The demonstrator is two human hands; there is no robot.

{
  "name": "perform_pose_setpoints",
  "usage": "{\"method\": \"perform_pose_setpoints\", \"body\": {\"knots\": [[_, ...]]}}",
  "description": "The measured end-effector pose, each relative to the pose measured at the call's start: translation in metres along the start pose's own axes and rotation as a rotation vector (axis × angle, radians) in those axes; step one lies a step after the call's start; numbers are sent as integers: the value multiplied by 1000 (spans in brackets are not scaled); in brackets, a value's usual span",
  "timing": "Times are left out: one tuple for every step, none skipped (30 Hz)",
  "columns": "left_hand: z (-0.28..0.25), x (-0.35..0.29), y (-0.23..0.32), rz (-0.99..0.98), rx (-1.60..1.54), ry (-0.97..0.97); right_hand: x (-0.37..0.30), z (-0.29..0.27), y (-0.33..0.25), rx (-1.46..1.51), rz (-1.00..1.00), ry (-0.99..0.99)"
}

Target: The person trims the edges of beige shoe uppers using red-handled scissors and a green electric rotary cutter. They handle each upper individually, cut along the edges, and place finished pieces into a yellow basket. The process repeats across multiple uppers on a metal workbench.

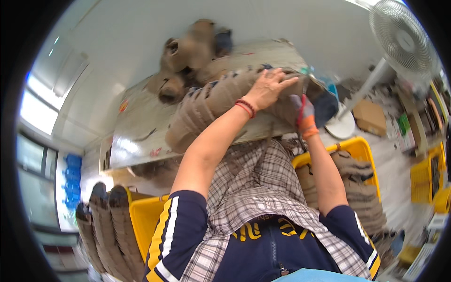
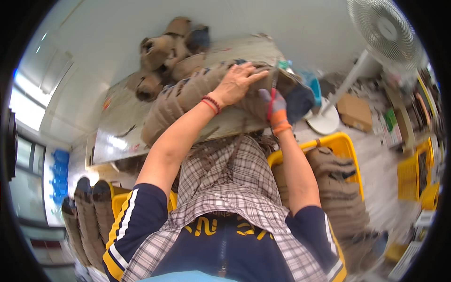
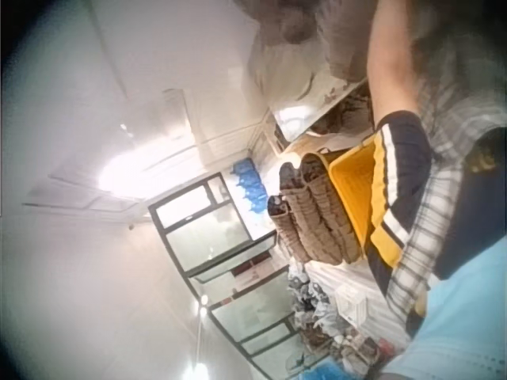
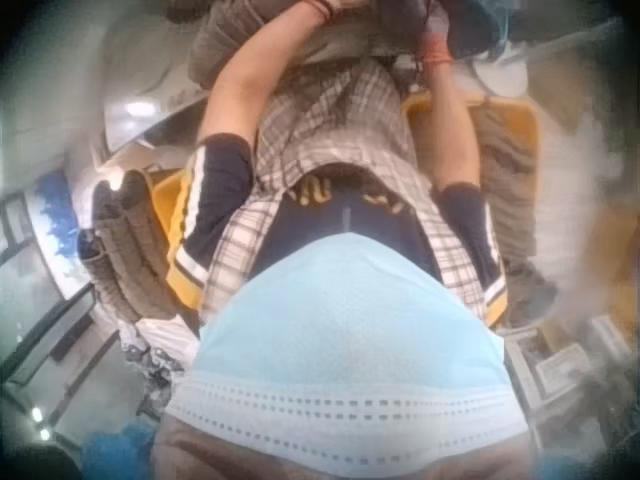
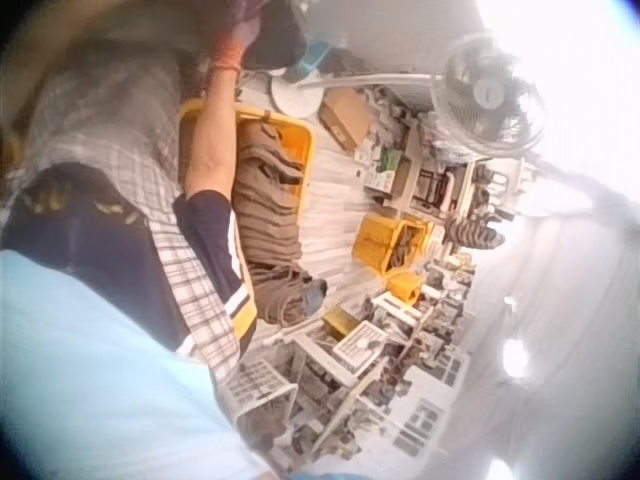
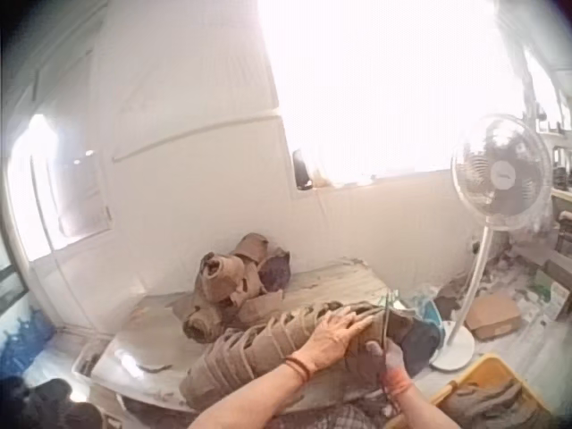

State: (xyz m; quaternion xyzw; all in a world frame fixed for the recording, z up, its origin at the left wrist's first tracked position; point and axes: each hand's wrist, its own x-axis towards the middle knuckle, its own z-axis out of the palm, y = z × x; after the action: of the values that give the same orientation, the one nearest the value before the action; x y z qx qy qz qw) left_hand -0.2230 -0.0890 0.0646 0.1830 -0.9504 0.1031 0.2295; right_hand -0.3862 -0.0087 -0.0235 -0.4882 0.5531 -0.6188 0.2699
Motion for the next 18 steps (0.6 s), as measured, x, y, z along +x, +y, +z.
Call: {"method": "perform_pose_setpoints", "body": {"knots": [[-7, 1, -3, -5, -41, 107, 1, -4, 1, 93, -4, 30], [-14, -3, -9, -11, -76, 210, 0, -6, 2, 316, 68, 69], [-28, -10, -15, -63, -51, 292, -7, -11, -6, 314, 71, 74], [-39, -25, -33, -131, -28, 348, -13, -13, -13, 294, 26, 95], [-52, -40, -56, -189, -13, 406, -16, -19, -8, 316, -1, 118], [-63, -58, -78, -248, -2, 460, -18, -29, 2, 119, -49, 123], [-72, -85, -104, -393, 61, 460, -20, -35, 8, -76, -85, 148], [-78, -116, -131, -530, 117, 459, -24, -38, 12, -30, -79, 154], [-84, -146, -151, -665, 200, 445, -27, -40, 16, 16, -71, 168], [-88, -176, -168, -801, 285, 430, -30, -41, 19, 62, -64, 179], [-86, -202, -179, -859, 420, 368, -31, -45, 21, 177, 1, 203], [-85, -215, -186, -897, 562, 311, -35, -52, 23, 304, 57, 237], [-77, -233, -195, -1009, 478, 333, -39, -54, 18, 371, 91, 206], [-69, -245, -201, -1114, 383, 354, -42, -59, 20, 340, 103, 229], [-61, -255, -208, -1217, 286, 374, -47, -64, 22, 315, 97, 241], [-57, -258, -212, -1257, 207, 379, -52, -66, 17, 289, 88, 256], [-52, -260, -215, -1296, 126, 383, -58, -68, 13, 259, 78, 255], [-48, -263, -218, -1333, 45, 387, -64, -70, 9, 228, 68, 255]]}}
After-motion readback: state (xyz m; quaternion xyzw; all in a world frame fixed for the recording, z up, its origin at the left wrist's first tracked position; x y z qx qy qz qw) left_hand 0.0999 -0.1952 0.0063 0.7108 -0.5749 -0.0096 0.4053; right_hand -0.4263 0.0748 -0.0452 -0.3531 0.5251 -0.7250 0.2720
